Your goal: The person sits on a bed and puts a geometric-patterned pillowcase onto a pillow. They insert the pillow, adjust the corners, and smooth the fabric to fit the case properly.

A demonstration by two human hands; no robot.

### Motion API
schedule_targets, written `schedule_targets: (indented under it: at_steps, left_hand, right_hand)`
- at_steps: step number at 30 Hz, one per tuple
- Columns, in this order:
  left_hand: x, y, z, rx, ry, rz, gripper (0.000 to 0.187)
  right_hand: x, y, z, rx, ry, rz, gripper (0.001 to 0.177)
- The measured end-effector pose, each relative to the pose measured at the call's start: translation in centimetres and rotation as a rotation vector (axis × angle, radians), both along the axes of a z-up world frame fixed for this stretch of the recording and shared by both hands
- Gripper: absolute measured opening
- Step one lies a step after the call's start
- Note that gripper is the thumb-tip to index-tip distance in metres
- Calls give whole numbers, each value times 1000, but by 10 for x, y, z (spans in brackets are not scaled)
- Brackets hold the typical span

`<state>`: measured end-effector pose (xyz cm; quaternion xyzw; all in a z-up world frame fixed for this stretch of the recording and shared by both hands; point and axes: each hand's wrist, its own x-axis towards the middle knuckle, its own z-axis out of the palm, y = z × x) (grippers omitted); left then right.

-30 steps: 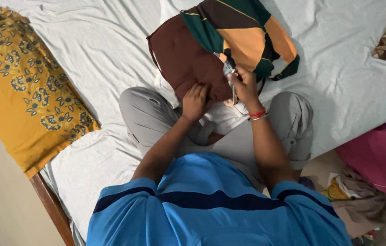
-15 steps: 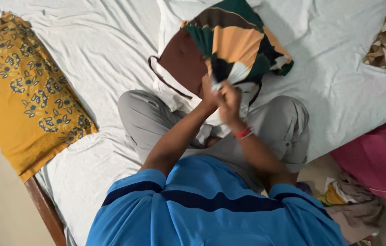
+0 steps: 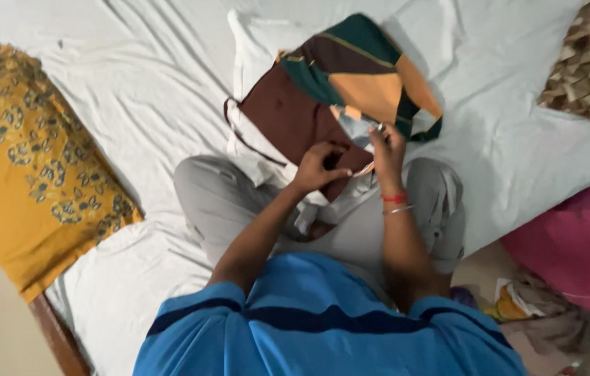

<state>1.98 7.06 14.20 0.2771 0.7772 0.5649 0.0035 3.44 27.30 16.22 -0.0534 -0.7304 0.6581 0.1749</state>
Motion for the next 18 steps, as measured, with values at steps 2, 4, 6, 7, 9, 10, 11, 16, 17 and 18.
schedule_targets:
  at_steps: [2, 4, 6, 7, 9, 10, 11, 16, 17, 18]
  left_hand:
    - [4, -14, 2, -2, 71, 69, 47]
    - [-3, -25, -4, -63, 122, 187, 40]
    - [-15, -36, -13, -180, 159, 344, 40]
    - [-22, -43, -18, -240, 176, 422, 40]
    - [-37, -62, -25, -373, 172, 558, 51]
    - [-46, -72, -25, -414, 170, 603, 54]
    - [-55, -81, -24, -454, 168, 649, 57]
    - [-89, -122, -21, -423, 147, 768, 74]
    - [-93, -129, -25, -408, 134, 763, 77]
    - [-96, -135, -30, -383, 31, 716, 80]
  right_hand:
    - [0, 4, -7, 20, -48, -19, 39]
    - [4, -4, -2, 115, -100, 36, 35]
    - [4, -10, 12, 279, -120, 119, 35]
    - [4, -12, 20, 391, -120, 178, 37]
    - [10, -22, 33, 530, -101, 218, 35]
    - [12, -29, 36, 559, -76, 196, 32]
    - [11, -33, 40, 588, -51, 174, 30]
    - [2, -41, 39, 690, 70, -67, 21]
    - [0, -41, 38, 801, 116, -129, 24]
    - [-1, -40, 37, 860, 64, -156, 31]
